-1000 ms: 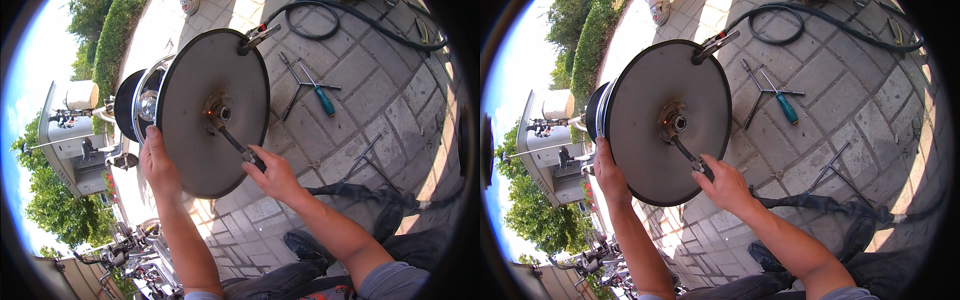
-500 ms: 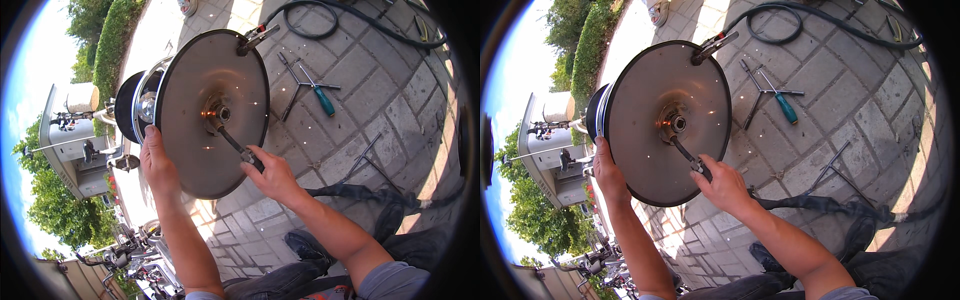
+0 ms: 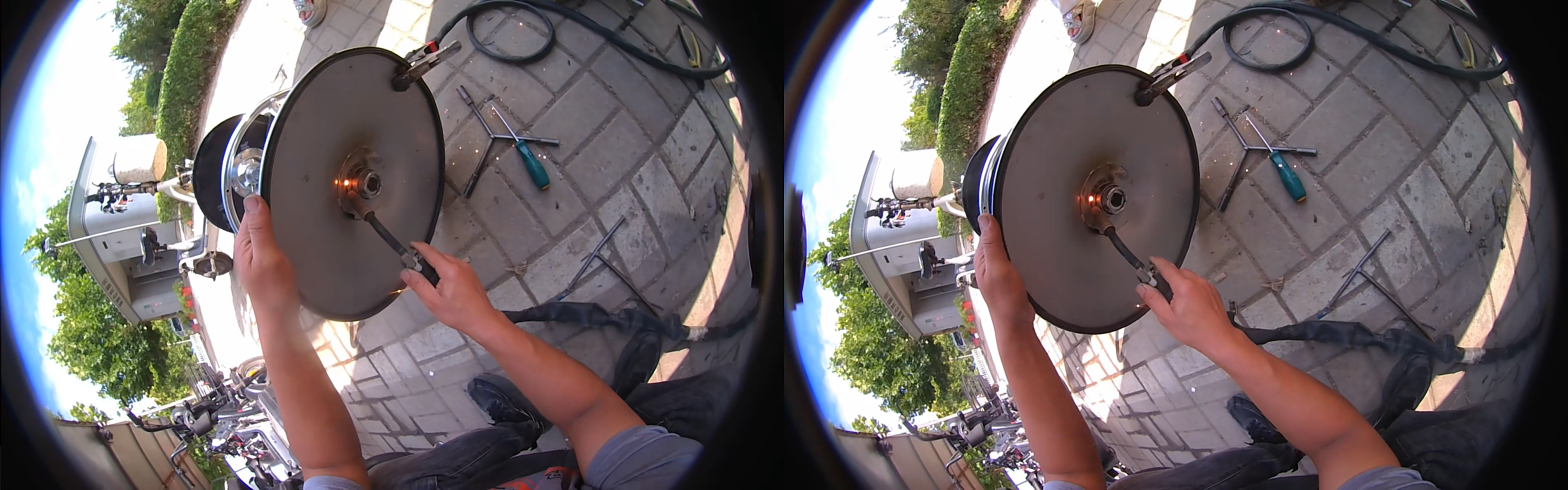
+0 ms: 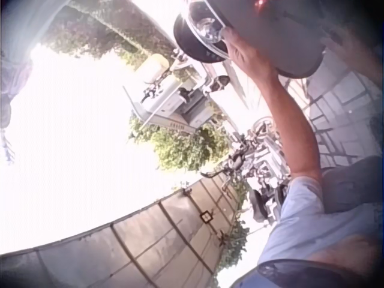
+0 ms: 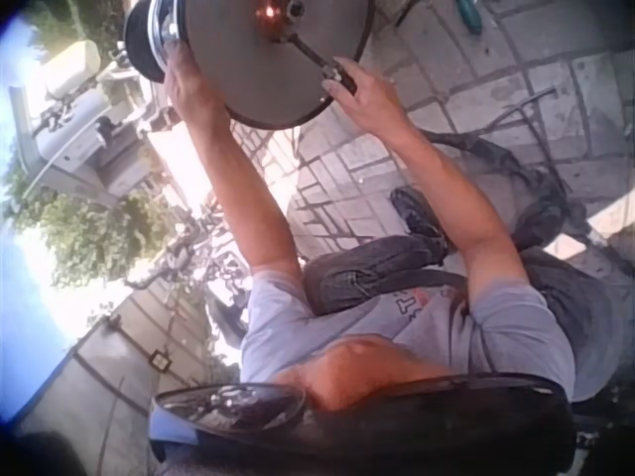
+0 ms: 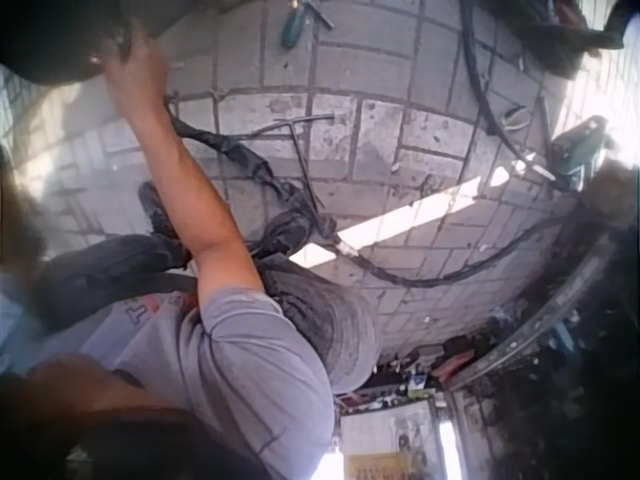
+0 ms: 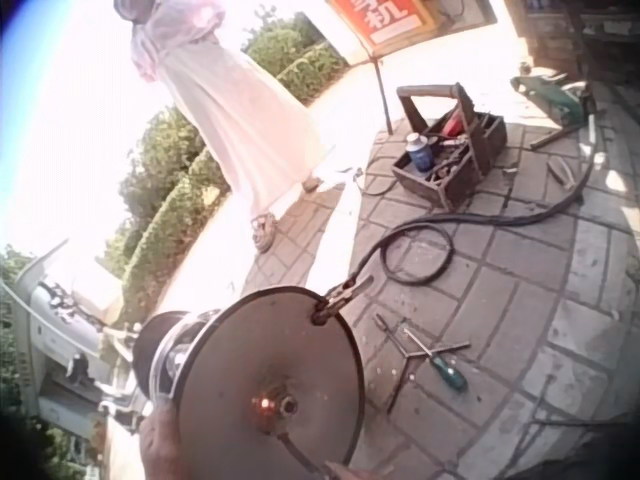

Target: The person welds the central hub of a circular metal disc using a handheld welding torch. They repeatedly apply the torch to the same area, producing sparks and molten metal, while holding the disc steady with the other hand.

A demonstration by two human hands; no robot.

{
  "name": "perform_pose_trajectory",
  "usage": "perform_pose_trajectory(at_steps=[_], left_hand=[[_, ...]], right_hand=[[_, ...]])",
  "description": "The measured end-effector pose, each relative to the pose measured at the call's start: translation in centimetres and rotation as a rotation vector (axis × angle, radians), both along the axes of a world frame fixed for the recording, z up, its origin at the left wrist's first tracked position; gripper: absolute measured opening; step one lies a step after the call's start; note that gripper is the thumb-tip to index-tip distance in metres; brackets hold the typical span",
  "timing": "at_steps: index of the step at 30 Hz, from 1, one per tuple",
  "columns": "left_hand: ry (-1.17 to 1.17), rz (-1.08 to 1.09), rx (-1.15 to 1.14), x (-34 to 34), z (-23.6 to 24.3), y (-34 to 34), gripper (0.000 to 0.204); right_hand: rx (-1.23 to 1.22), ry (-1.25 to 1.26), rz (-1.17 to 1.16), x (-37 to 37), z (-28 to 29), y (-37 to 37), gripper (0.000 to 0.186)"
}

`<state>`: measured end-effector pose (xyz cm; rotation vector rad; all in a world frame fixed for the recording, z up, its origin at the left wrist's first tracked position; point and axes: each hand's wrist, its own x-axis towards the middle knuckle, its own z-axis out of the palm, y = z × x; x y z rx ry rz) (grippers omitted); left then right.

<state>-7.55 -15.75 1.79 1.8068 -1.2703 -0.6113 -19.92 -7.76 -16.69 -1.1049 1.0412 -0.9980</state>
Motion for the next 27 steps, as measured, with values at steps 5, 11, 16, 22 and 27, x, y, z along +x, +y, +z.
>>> perform_pose_trajectory(at_steps=[5, 11, 16, 22, 27], left_hand=[[0.002, 0.001, 0.002, 0.0, 0.0, -0.1, 0.05], [-0.033, -0.002, 0.005, 0.1, 0.0, -0.4, 0.051], [-0.018, 0.0, 0.009, -0.2, 0.1, -0.5, 0.051], [-0.019, 0.0, 0.009, -0.1, 0.1, -0.4, 0.05], [-0.02, -0.006, -0.006, 0.1, -0.1, -0.4, 0.05]], right_hand=[[0.049, 0.013, 0.055, -0.5, 0.7, -1.3, 0.05], [-0.003, 0.004, -0.007, 0.0, 0.3, -1.2, 0.05], [-0.047, 0.113, -0.015, -0.1, 0.9, -1.1, 0.05], [-0.069, 0.121, -0.022, -0.1, 0.6, -1.1, 0.05], [-0.05, 0.08, -0.002, -0.2, 0.4, -1.3, 0.05]])
